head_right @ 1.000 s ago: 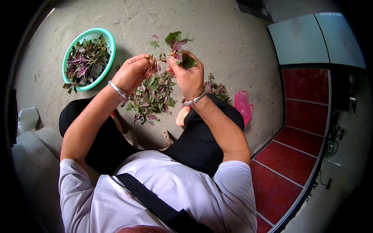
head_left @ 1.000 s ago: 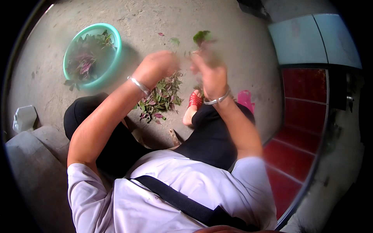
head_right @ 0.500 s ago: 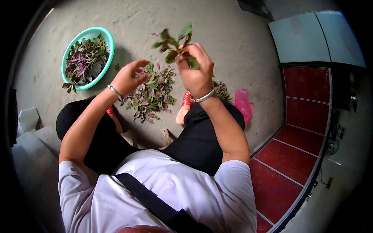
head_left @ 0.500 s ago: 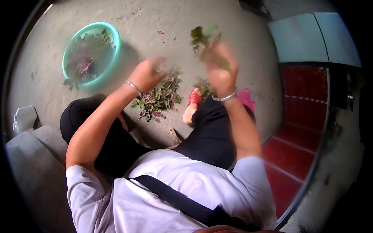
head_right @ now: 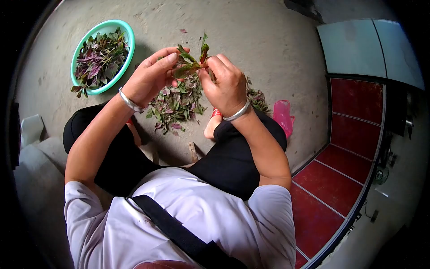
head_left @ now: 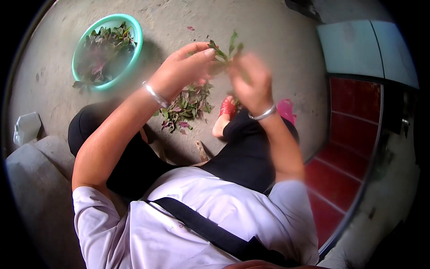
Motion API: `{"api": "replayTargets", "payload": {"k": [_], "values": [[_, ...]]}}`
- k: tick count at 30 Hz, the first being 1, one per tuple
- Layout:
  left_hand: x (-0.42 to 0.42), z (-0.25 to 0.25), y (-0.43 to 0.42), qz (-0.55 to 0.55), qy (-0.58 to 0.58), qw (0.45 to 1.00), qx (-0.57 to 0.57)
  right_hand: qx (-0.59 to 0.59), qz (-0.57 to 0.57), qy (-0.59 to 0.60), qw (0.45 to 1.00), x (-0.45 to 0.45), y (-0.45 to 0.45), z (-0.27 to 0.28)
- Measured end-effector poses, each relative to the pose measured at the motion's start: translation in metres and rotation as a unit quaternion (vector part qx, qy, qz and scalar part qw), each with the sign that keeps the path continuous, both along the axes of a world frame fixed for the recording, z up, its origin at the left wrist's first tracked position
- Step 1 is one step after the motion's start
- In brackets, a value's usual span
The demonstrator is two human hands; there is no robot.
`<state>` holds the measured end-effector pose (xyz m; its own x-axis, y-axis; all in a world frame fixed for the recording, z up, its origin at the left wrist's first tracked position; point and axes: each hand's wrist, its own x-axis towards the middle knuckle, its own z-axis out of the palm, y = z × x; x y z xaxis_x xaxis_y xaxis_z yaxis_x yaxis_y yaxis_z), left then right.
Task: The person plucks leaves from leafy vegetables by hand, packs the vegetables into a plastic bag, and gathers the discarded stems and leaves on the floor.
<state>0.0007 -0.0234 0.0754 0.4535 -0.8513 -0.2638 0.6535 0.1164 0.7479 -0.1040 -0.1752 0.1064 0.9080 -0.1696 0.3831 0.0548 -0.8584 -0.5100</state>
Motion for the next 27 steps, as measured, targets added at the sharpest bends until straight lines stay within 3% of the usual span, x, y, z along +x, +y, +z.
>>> {"api": "replayTargets", "payload": {"k": [2, 8, 16, 17, 19, 21, 23, 24, 25, 27], "values": [[0.000, -0.006, -0.001, 0.026, -0.006, 0.999, 0.019, -0.004, 0.004, 0.009, 1.000, 0.000, 0.001, -0.001], [0.006, -0.009, -0.002, 0.042, 0.010, 0.997, 0.065, 0.268, -0.065, 0.019, 0.961, -0.003, 0.003, -0.007], [0.009, -0.012, -0.003, 0.102, 0.019, 0.990, 0.096, 0.389, -0.081, 0.092, 0.913, 0.002, -0.013, -0.013], [0.020, -0.034, 0.000, 0.072, -0.027, 0.996, 0.043, 0.357, -0.111, 0.079, 0.924, 0.006, -0.006, -0.001], [0.026, -0.032, 0.004, 0.084, -0.061, 0.991, 0.079, 0.420, -0.149, 0.028, 0.895, 0.012, -0.022, -0.011], [0.028, -0.028, 0.007, 0.128, 0.013, 0.981, 0.148, 0.206, -0.103, 0.070, 0.971, 0.006, -0.053, -0.015], [0.023, -0.030, 0.012, 0.148, -0.002, 0.979, 0.143, 0.109, -0.050, 0.205, 0.971, -0.006, -0.080, -0.025], [0.015, -0.011, 0.016, 0.139, -0.035, 0.973, 0.180, 0.147, -0.066, 0.231, 0.959, -0.010, -0.087, -0.025], [0.025, -0.043, 0.026, 0.095, -0.116, 0.977, 0.151, 0.187, -0.092, 0.255, 0.944, -0.015, -0.098, -0.023], [0.031, -0.048, 0.032, 0.067, -0.105, 0.975, 0.184, 0.288, -0.130, 0.266, 0.911, -0.035, -0.115, -0.001]]}}
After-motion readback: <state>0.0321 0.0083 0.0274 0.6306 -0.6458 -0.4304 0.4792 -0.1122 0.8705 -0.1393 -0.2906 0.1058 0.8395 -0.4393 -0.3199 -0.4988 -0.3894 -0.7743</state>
